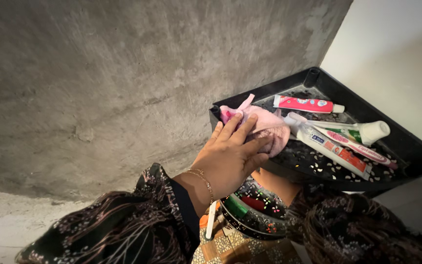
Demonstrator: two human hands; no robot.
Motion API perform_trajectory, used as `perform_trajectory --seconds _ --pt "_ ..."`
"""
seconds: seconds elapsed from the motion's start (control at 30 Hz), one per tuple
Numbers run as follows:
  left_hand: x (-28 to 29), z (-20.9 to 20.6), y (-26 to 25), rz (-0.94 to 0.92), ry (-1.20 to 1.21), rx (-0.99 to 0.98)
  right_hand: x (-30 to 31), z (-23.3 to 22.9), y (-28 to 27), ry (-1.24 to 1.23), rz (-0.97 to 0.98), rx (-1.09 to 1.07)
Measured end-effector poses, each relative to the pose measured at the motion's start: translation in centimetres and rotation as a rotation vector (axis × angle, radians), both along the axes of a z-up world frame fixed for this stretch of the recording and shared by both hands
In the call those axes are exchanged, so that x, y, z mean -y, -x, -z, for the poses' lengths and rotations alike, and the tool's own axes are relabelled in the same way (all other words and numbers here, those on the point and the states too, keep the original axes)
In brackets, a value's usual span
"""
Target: The person rinses a wall shelf with water from a hose, then wipes it dry. They transfer various toiletries from a black rolling cart onto the shelf, including a toothbrush, toothpaste, liquid soap, a small orange bottle, a dark bottle, a pump bottle, a pink bottle, a yellow brush, and a pink cloth. The items are arranged on the shelf.
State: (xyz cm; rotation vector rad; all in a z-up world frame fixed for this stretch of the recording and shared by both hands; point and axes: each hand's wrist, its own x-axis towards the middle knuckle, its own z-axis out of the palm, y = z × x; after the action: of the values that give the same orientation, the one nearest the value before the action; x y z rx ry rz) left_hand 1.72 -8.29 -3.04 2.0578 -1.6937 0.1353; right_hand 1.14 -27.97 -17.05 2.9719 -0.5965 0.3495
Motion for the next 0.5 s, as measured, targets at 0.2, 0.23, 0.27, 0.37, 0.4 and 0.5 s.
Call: perform_trajectory --seconds 0.2,0.23,0.27,0.37,0.4,0.5 --pt "0.0 -0.4 0.0 0.007 -0.029 -0.023 -2.2 0.0 2.4 0.087 0.001 0.044" --pt "-0.2 -0.4 0.0 0.003 -0.036 -0.022 -3.1 0.1 3.6 0.150 0.003 0.077" --pt "-0.2 -0.4 0.0 -0.001 -0.043 -0.022 -4.2 0.2 5.1 0.257 0.014 0.126" --pt "-0.1 -0.4 0.1 -0.001 -0.067 -0.033 -6.1 0.1 10.3 -0.054 -0.040 0.051" --pt "-0.2 -0.4 0.2 0.001 -0.076 -0.038 -6.3 -0.4 11.4 -0.459 -0.122 -0.041" --pt "-0.8 -0.6 0.8 0.008 -0.094 0.051 -7.7 -2.4 13.8 -0.208 -0.195 0.038"
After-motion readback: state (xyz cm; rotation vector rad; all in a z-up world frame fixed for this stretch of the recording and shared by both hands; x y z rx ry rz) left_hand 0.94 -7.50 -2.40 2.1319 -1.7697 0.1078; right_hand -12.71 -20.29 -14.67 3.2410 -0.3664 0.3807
